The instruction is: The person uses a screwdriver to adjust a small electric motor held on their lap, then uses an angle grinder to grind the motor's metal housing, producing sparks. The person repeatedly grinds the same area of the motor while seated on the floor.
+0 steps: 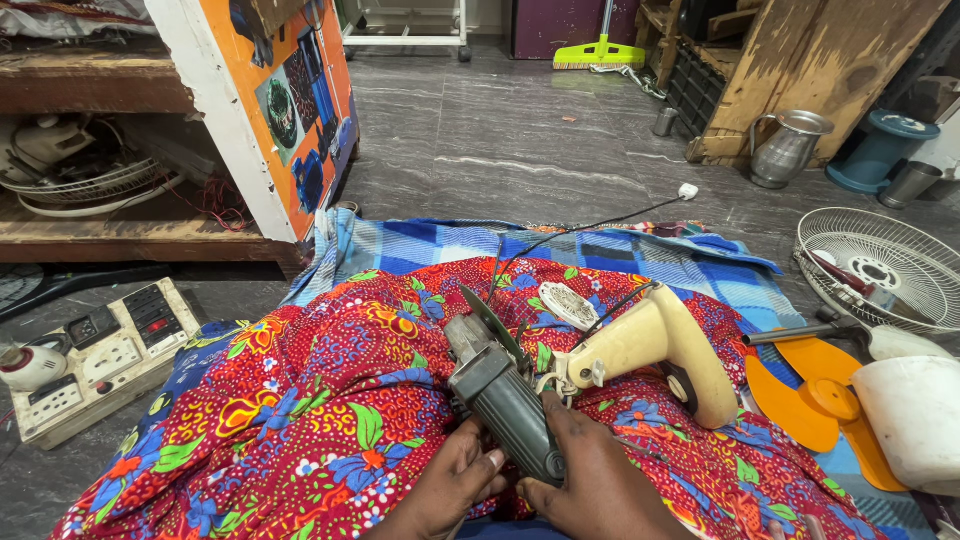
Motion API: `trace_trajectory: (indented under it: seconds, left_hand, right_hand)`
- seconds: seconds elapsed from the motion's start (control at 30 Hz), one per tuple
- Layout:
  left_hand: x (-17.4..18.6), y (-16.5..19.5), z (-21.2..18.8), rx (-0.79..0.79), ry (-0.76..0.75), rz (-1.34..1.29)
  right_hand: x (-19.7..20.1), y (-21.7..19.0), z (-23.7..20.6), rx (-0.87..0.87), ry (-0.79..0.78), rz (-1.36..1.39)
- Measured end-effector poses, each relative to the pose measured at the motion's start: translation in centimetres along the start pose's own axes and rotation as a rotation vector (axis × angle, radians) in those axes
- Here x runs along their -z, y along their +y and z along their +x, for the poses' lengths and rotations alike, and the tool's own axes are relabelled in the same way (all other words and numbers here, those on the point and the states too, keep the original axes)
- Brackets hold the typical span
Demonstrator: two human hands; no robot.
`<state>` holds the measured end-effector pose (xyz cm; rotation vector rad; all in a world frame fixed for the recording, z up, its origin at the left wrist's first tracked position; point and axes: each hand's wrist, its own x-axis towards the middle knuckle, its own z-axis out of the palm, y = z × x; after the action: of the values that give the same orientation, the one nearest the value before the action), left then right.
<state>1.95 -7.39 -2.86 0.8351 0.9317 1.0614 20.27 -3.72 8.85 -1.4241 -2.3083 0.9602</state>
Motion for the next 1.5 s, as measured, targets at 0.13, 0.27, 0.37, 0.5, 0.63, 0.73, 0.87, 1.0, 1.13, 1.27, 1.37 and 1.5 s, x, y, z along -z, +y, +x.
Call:
trace_trajectory:
  seconds: [0.13, 0.27, 0.37, 0.5, 0.63, 0.73, 0.87, 1.0, 1.13, 1.27, 1.37, 1.5]
  left_hand:
    - [-0.1, 0.2, -0.1, 0.005, -0.003, 0.003]
    - [-0.1, 0.2, -0.2, -0.001, -0.015, 0.002]
    - [-0.1, 0.2, -0.2, 0.01, -0.009, 0.003]
    - [-0.2, 0.2, -0.2, 0.01, -0.014, -0.001]
    - [0.0, 0.0, -0.1, 0.014, -0.011, -0.006]
    - [0.1, -0.4, -0.1, 0.022, -0.004, -0.006]
    - [0.2, -0.8, 0.3, 0.018, -0.009, -0.022]
    - [0.5, -1.1, 0.3, 0.024, -0.005, -0.005]
    - [0.5, -1.2, 0.4, 0.012, -0.018, -0.013]
    - [0.5, -1.2, 0.5, 0.025, -0.007, -0.02]
    - [0.5, -1.2, 0.4, 0.012, -0.017, -0.022]
    - [0.5, -1.2, 0.5, 0.02, -0.008, -0.028]
  right_hand:
    - [0.2, -0.1, 0.0, -0.006, -0.012, 0.013]
    - [0.3, -0.2, 0.1, 0.04, 0.007, 0.02]
    - [0.3, -0.1, 0.1, 0.02, -0.008, 0.025]
    - [0.1, 0.2, 0.1, 0.009, -0.011, 0.016]
    - [-0.2, 0.7, 0.2, 0.042, 0.005, 0.019]
    - [-0.2, 0.9, 0.1, 0.058, 0.007, 0.022]
    - [0.0, 0.7, 0.1, 0.08, 0.02, 0.021]
    - [0.3, 0.1, -0.1, 0.007, -0.018, 0.07]
    - [0.6, -0.4, -0.2, -0.003, -0.024, 0.075]
    - [0.7, -0.4, -0.1, 0.024, -0.025, 0.066]
    - [0.7, -0.3, 0.0, -0.024, -0.037, 0.094]
    - [0.7, -0.3, 0.1, 0.022, -0.026, 0.059]
